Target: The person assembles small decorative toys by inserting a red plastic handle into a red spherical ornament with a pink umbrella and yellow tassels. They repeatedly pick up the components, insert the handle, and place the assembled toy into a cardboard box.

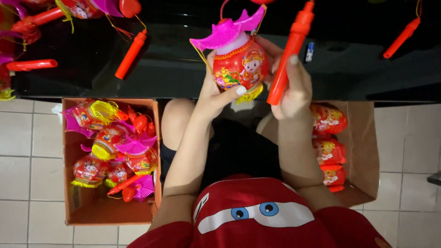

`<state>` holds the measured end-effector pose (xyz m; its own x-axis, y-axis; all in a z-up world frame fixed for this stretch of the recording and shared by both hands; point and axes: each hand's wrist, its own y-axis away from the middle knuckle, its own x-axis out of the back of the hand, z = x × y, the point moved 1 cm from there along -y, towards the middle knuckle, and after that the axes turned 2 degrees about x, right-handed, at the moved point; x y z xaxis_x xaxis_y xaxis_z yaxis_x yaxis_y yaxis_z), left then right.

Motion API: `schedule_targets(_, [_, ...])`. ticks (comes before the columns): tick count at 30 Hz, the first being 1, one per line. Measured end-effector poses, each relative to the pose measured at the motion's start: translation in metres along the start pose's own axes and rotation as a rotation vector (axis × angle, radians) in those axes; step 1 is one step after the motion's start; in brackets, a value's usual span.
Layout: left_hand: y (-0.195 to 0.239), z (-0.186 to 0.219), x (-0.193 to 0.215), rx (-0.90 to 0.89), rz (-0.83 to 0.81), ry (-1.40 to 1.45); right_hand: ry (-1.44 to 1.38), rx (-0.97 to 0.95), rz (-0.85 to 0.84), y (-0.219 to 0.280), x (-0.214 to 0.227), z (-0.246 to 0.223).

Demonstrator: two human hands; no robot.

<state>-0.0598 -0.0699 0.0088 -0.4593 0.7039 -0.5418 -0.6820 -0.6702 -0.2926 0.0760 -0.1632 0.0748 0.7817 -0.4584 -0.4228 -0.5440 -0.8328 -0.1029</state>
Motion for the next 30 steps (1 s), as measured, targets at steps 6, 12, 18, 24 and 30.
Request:
schedule_targets(6, [0.000, 0.014, -0.007, 0.091, -0.093, -0.079, 0.076, 0.028, -0.103, -0.003, 0.011, 0.015])
schedule_targets(12, [-0.001, 0.040, -0.011, 0.267, -0.061, -0.495, 0.023, -0.034, -0.140, -0.010, 0.023, 0.028])
schedule_targets(18, [0.001, 0.059, -0.012, 0.397, 0.073, -0.584, -0.133, 0.077, -0.181, -0.008, 0.011, 0.045])
schedule_targets(24, [0.014, 0.049, -0.001, 0.491, 0.014, -0.332, -0.042, 0.153, -0.075, -0.015, 0.027, 0.053])
schedule_targets(30, [0.054, 0.049, 0.038, 0.092, -0.036, -0.336, -0.029, -0.008, -0.263, -0.008, 0.008, 0.066])
